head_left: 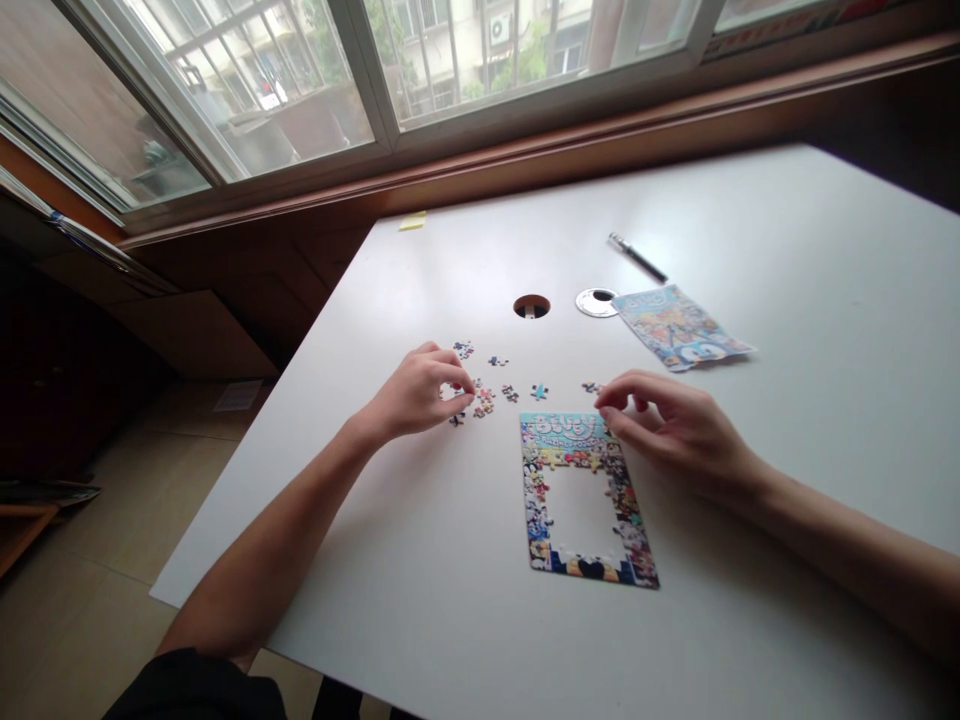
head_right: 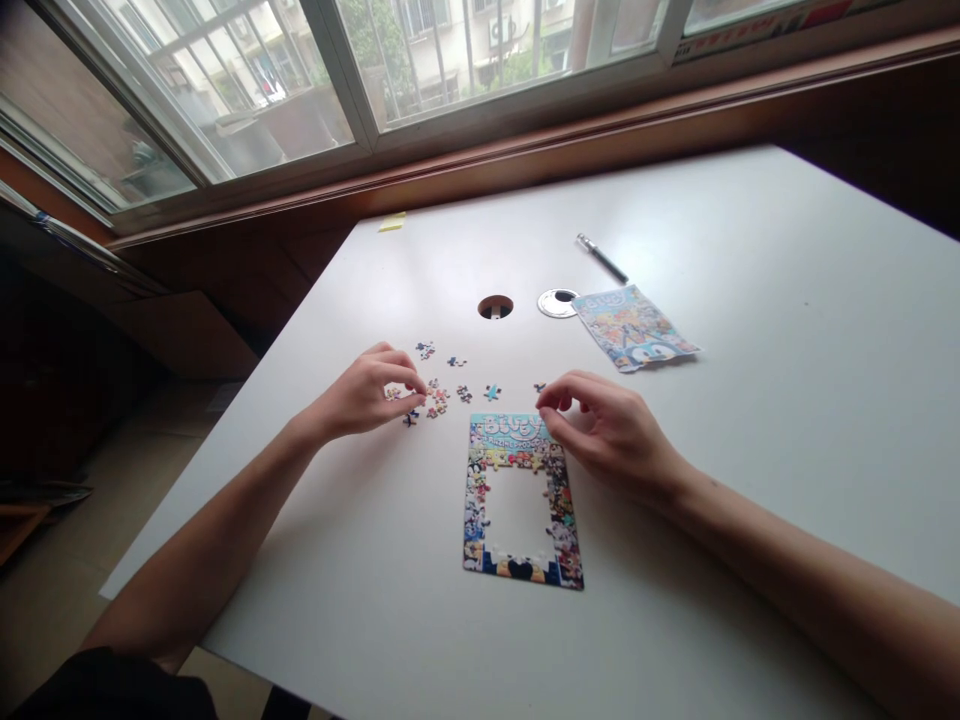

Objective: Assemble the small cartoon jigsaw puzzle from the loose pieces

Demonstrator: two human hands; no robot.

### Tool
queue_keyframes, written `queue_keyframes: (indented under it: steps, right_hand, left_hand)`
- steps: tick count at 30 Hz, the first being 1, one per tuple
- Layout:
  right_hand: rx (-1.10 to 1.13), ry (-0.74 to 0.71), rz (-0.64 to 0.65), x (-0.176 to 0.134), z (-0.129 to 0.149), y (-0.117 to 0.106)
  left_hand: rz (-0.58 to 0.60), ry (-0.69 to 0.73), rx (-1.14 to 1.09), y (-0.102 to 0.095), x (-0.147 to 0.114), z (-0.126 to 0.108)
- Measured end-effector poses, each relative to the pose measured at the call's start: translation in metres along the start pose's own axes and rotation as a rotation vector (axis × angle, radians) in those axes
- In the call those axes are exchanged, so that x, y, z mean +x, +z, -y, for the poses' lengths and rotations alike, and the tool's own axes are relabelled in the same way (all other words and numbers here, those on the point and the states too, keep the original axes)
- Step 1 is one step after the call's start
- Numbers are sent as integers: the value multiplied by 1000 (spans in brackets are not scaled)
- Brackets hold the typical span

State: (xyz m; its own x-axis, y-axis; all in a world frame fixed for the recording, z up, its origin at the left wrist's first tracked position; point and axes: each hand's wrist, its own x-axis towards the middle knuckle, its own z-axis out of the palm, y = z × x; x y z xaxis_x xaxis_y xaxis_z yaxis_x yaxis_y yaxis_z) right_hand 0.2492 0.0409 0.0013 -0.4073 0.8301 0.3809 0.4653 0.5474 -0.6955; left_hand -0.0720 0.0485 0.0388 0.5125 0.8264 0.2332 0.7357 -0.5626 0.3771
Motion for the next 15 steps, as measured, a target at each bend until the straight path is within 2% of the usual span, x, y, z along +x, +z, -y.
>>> queue_keyframes:
  steps: [3,15]
  right_hand:
    - [-4,-1,-3,0,1,-1]
    - [-1,5,9,0,2,0]
  left_hand:
    - [81,41,53,1,-2,-4]
    - [169,39,53,9,-2,-11]
